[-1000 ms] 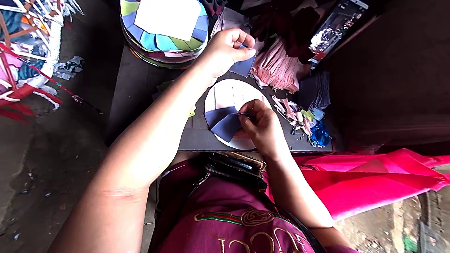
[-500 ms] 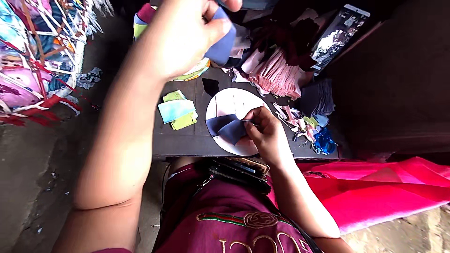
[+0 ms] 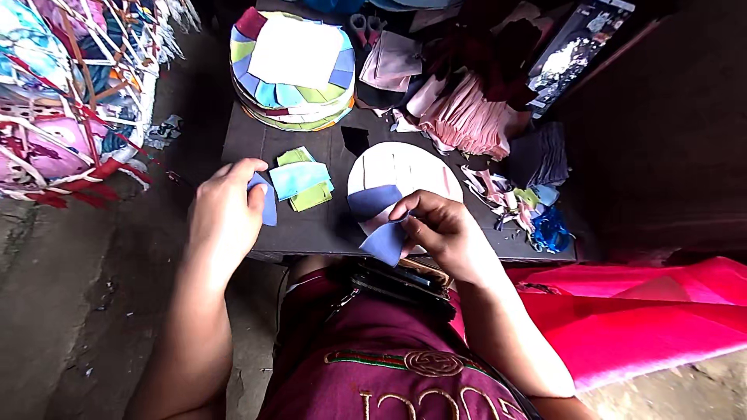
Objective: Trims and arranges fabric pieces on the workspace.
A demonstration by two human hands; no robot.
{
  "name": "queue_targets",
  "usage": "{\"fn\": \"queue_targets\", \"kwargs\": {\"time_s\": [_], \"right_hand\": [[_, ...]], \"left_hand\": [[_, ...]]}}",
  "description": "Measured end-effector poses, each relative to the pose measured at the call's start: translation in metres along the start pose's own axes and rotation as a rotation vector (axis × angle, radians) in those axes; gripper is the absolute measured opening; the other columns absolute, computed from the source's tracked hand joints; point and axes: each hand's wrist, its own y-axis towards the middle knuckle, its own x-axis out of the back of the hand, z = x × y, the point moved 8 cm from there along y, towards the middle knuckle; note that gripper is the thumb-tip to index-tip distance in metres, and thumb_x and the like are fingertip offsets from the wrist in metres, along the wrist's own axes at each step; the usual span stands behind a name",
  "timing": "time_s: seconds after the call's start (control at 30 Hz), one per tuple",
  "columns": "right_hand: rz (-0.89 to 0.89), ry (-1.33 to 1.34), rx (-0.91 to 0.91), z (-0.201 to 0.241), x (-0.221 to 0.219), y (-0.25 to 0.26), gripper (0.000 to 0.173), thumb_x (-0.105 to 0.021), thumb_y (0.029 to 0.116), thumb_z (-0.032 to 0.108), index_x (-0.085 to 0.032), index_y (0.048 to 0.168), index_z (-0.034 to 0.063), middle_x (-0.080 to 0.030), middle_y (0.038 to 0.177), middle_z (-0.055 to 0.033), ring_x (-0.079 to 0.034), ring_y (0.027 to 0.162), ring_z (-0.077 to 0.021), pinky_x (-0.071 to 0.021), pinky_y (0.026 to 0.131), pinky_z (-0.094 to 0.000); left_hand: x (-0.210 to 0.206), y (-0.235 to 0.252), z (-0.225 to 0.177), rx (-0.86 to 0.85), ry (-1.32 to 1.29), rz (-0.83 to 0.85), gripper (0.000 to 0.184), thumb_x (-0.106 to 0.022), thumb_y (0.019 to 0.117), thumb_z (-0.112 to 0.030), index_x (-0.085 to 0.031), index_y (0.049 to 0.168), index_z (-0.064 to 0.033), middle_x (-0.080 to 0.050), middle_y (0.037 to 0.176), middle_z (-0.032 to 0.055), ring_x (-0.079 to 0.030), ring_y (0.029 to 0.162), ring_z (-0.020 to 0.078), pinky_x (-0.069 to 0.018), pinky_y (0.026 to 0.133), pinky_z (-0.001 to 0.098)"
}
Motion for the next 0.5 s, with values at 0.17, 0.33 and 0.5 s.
{"fn": "queue_targets", "kwargs": {"time_s": [0.17, 0.33, 0.5], "right_hand": [[-0.178, -0.330, -0.016, -0.017, 0.009, 0.008, 0.016, -0.057, 0.0961, -0.002, -0.066, 0.108, 0.0023, -0.061, 0.069, 0.0000, -0.051, 0.051, -0.0006, -0.0475, 0.050, -0.0173], [-0.221, -0.383, -0.033, -0.021, 0.013, 0.007, 0.014, -0.059, 0.0959, 0.000, -0.066, 0.107, 0.0031, -0.058, 0.066, 0.0014, -0.048, 0.049, 0.0014, -0.0441, 0.048, -0.0149], [-0.186, -0.326, 0.004, -0.015, 0.008, 0.006, 0.013, -0.059, 0.0958, 0.000, -0.066, 0.106, 0.0030, -0.061, 0.070, 0.0015, -0.050, 0.051, 0.0025, -0.0461, 0.050, -0.0137]], "left_hand": [[-0.004, -0.006, 0.007, 0.044, 0.081, -0.074, 0.034, -0.062, 0.1013, -0.015, -0.062, 0.133, -0.0019, -0.059, 0.134, 0.0245, -0.059, 0.117, 0.0476, -0.0465, 0.095, 0.0659], [-0.001, -0.015, -0.019, -0.062, 0.000, -0.231, 0.035, -0.049, 0.1052, -0.021, -0.064, 0.129, 0.0003, -0.056, 0.139, 0.0226, -0.052, 0.128, 0.0418, -0.0410, 0.106, 0.0575], [-0.044, -0.020, -0.078, -0.355, -0.316, 0.040, 0.033, -0.063, 0.0975, -0.019, -0.069, 0.125, -0.0021, -0.063, 0.130, 0.0169, -0.061, 0.120, 0.0306, -0.0502, 0.100, 0.0483]]}}
